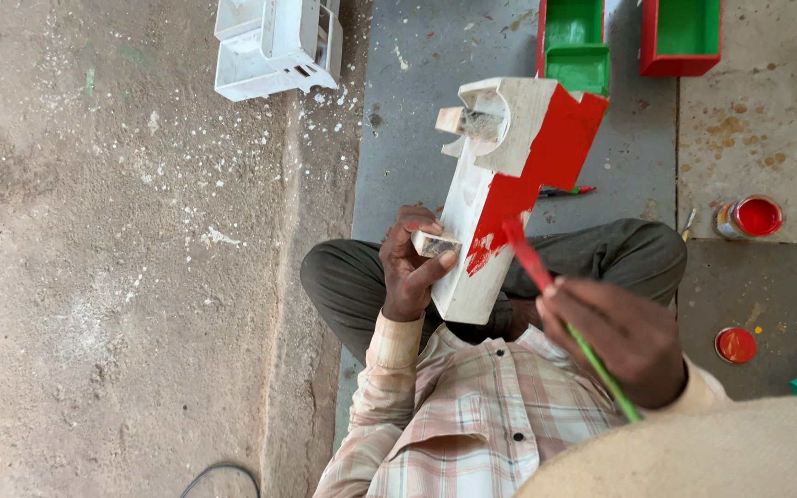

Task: The person paints the exterior of a small wooden box red using a paintbrush. They hold the box in one hand and apply red paint to the sides, dipping the brush into a paint can as needed. The interior of the box is already painted green.

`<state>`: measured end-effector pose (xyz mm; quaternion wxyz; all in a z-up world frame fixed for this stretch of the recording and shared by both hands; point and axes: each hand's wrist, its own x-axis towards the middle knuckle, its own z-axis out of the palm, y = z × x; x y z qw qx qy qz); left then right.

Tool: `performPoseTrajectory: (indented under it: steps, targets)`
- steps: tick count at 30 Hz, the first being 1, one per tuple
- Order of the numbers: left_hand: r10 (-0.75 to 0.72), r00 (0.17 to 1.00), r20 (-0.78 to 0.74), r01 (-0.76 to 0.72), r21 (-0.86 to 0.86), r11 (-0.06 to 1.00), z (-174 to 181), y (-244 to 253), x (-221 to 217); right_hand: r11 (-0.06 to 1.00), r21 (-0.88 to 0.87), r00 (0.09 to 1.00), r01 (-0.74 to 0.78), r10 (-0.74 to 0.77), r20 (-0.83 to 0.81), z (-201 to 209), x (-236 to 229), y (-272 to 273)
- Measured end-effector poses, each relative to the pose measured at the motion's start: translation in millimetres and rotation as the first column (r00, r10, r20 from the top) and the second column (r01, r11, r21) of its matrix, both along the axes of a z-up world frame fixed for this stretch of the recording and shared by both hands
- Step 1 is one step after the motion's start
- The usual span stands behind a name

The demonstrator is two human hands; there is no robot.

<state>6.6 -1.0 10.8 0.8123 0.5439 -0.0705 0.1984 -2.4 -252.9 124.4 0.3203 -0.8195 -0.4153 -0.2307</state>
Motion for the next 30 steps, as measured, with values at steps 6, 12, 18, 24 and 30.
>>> performPoseTrajectory:
  steps: [6,12,18,24,30]
  targets:
    - [-0.009,1.000,-0.015,0.009,0.001,1.000,4.2,0.2,3.0,0.996,0.081,0.999,0.033,-0.033,-0.009,2.2,-3.7,-11.0]
    - [-0.005,0.999,-0.049,0.006,0.008,1.000,6.6,0.1,2.1,0.994,0.011,0.991,-0.113,0.114,-0.072,10.7,-1.8,-6.4]
    - [-0.002,1.000,-0.028,0.004,0.093,0.996,8.8,2.4,6.3,0.964,-0.030,0.964,-0.264,0.263,-0.038,33.3,24.3,-5.9]
    - [0.018,0.999,-0.035,-0.012,0.140,0.990,11.7,1.2,2.2,0.999,0.000,0.999,0.054,-0.054,0.003,27.0,21.8,-4.8]
    - [0.022,0.999,-0.033,-0.017,0.127,0.992,11.7,4.0,3.8,0.997,0.015,0.990,-0.071,0.072,-0.118,19.4,0.3,-5.3]
